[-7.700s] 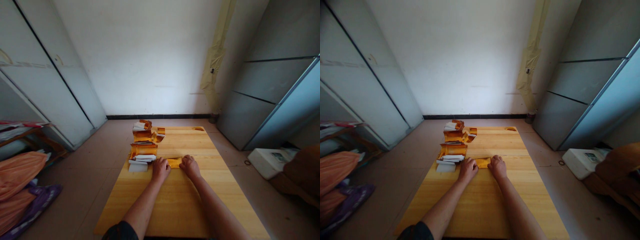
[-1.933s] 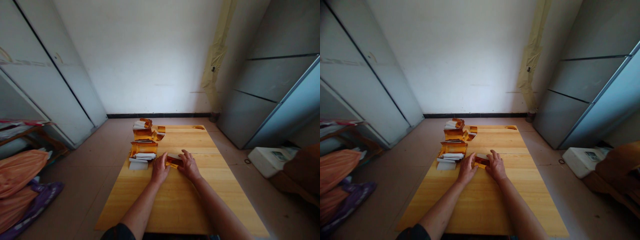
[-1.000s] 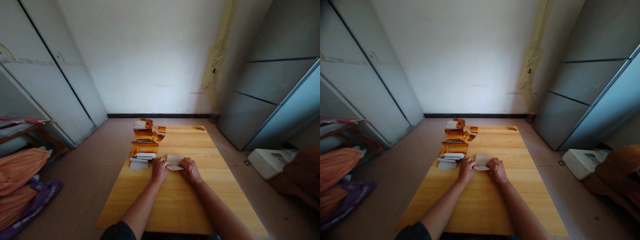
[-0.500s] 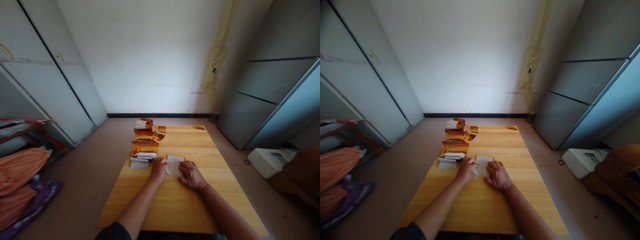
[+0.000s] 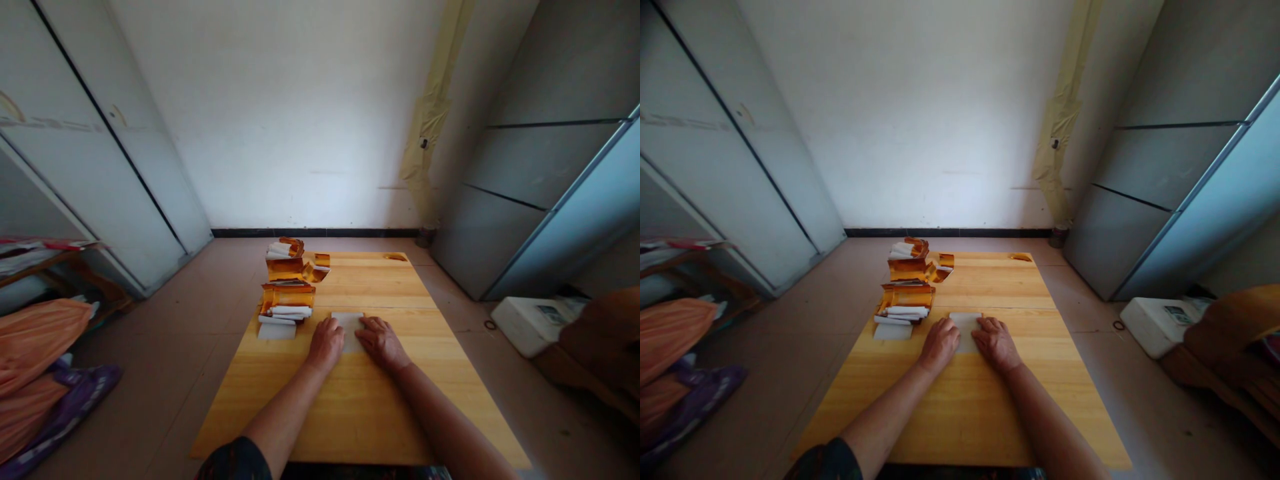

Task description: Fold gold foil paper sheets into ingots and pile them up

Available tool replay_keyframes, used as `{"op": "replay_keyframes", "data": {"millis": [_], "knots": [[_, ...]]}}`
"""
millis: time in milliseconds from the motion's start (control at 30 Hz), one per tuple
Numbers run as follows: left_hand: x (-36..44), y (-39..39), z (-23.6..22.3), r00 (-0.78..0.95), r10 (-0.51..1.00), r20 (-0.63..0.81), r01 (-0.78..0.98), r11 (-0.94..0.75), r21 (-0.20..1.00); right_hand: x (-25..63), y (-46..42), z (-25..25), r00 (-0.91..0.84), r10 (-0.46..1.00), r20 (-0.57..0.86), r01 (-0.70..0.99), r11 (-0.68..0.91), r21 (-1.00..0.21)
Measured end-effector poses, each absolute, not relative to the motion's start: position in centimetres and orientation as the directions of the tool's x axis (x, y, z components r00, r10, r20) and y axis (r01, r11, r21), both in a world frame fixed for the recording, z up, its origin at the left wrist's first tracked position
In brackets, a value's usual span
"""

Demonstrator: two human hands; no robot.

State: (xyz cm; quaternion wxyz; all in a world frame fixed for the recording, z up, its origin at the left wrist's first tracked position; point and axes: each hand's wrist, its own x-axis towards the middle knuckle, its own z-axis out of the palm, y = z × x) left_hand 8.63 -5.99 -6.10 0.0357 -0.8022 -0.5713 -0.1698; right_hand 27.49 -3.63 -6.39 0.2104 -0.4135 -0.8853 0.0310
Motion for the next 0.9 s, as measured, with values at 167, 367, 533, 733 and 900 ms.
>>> {"op": "replay_keyframes", "data": {"millis": [167, 367, 533, 733, 900], "knots": [[8.3, -5.6, -7.3, 0.39, 0.842, 0.372, 0.855, -0.481, 0.193, 26.8, -2.3, -5.4, -0.51, 0.833, 0.215, 0.769, 0.553, -0.32], [8.1, -5.6, -7.9, 0.377, 0.835, 0.401, 0.833, -0.495, 0.247, 25.5, -0.1, -3.6, -0.36, 0.931, 0.06, 0.878, 0.36, -0.315], [8.0, -5.8, -7.9, 0.358, 0.845, 0.398, 0.826, -0.485, 0.288, 24.7, 1.1, -3.0, -0.334, 0.941, -0.05, 0.898, 0.302, -0.32], [8.1, -5.8, -7.7, 0.339, 0.854, 0.395, 0.819, -0.474, 0.324, 24.4, 1.3, -2.8, -0.337, 0.941, -0.014, 0.877, 0.309, -0.368], [8.0, -5.9, -7.3, 0.333, 0.852, 0.405, 0.804, -0.481, 0.349, 24.4, 0.5, -2.8, -0.387, 0.917, 0.101, 0.858, 0.398, -0.325]]}}
